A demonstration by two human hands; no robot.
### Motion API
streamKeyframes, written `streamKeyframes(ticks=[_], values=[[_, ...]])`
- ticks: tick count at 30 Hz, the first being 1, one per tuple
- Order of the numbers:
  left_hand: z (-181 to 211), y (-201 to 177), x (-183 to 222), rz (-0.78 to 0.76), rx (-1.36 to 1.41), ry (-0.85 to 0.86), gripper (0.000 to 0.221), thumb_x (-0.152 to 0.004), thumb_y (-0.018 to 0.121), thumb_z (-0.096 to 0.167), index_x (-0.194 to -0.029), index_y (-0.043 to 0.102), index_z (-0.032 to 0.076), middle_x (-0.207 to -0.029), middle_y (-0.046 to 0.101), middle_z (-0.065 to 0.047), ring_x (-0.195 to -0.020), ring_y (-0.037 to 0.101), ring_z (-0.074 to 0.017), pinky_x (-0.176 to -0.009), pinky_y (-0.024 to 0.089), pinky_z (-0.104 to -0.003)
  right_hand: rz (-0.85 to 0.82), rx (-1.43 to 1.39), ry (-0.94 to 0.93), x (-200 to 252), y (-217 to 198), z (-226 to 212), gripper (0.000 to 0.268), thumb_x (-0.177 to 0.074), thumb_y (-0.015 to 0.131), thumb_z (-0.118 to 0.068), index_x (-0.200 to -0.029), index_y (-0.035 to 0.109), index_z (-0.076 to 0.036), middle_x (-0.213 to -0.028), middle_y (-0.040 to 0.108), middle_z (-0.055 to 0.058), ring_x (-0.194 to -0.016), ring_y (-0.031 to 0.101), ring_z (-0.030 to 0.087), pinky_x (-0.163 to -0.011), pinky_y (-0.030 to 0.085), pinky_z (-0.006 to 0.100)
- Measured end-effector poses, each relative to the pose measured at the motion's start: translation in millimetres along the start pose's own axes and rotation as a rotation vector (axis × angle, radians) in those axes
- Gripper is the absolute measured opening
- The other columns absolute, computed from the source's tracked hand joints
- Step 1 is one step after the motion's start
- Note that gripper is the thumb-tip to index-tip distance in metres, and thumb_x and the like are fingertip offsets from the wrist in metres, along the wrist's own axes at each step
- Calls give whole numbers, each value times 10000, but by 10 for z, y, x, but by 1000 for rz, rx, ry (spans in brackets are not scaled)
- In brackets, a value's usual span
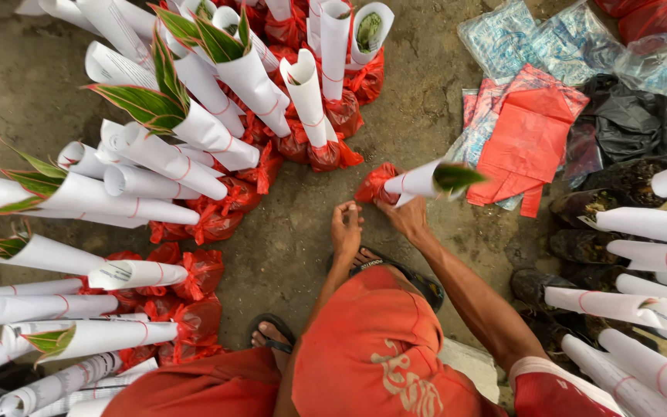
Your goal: The person wraps small potted plants in white paper and red plastic bags. They pick up a plant, place it into a red bag, and tie the bag closed. The wrapped plants are set aside in a growing pile.
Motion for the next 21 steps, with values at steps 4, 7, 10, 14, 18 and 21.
streamKeyframes(ticks=[4, 7, 10, 14, 18, 21], values=[[-47, -48, 22, -16, -35, -30, 326, -1037, 558, 322, -1237, 605, 69, -1084, 718, -55, -837, 684, -118, -670, 532, -277, -1, 85, 89, -639, 447, 125, 470, -853, 879, -318, -1214, 684, -89, -1116, 754, 161, -1047, 718, 352, -913, 561, 440], [23, -48, 11, -39, -43, -34, 329, -1042, 547, 322, -1242, 602, 67, -1091, 720, -51, -846, 680, -112, -692, 533, -276, 12, 102, -176, -1109, 675, 10, 476, -825, 822, -199, -1266, 666, -110, -1222, 708, 183, -1109, 679, 378, -950, 548, 452], [68, -15, 37, -73, -63, -54, 342, -1055, 526, 333, -1258, 600, 68, -1100, 719, -42, -859, 667, -111, -720, 537, -275, -62, -178, -448, -1184, 550, 63, 698, -823, 808, -136, -1384, 432, 41, -1342, 541, 288, -1218, 530, 465, -1035, 395, 523], [142, 43, 34, -110, -116, -103, 359, -1056, 507, 349, -1270, 609, 80, -1106, 725, -26, -883, 677, -108, -753, 557, -286, 145, -179, -117, -916, -47, 581, 334, -937, 699, -115, -1241, 562, -117, -1245, 649, 133, -1193, 622, 325, -1039, 495, 433], [69, 115, 111, -132, -154, -143, 364, -1046, 507, 359, -1256, 629, 88, -1104, 741, -12, -905, 700, -92, -779, 558, -289, 726, 745, 43, -460, -1128, 1330, 502, -796, 749, -233, -1267, 665, -81, -1305, 583, 160, -1188, 491, 369, -1013, 336, 585], [4, 202, 76, -199, -166, -155, 358, -1042, 521, 356, -1264, 619, 92, -1095, 733, -20, -896, 685, -96, -769, 553, -295, 620, 826, 144, -247, -1546, 1741, 373, -860, 722, -224, -1224, 717, -144, -1255, 591, 108, -1169, 466, 341, -966, 306, 561]])
Point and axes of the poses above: each hand's wrist, its own x-axis away from the middle knuckle, its own y-axis out of the palm, z = x × y, the point moved 3 cm from there along -x, towards the middle knuckle
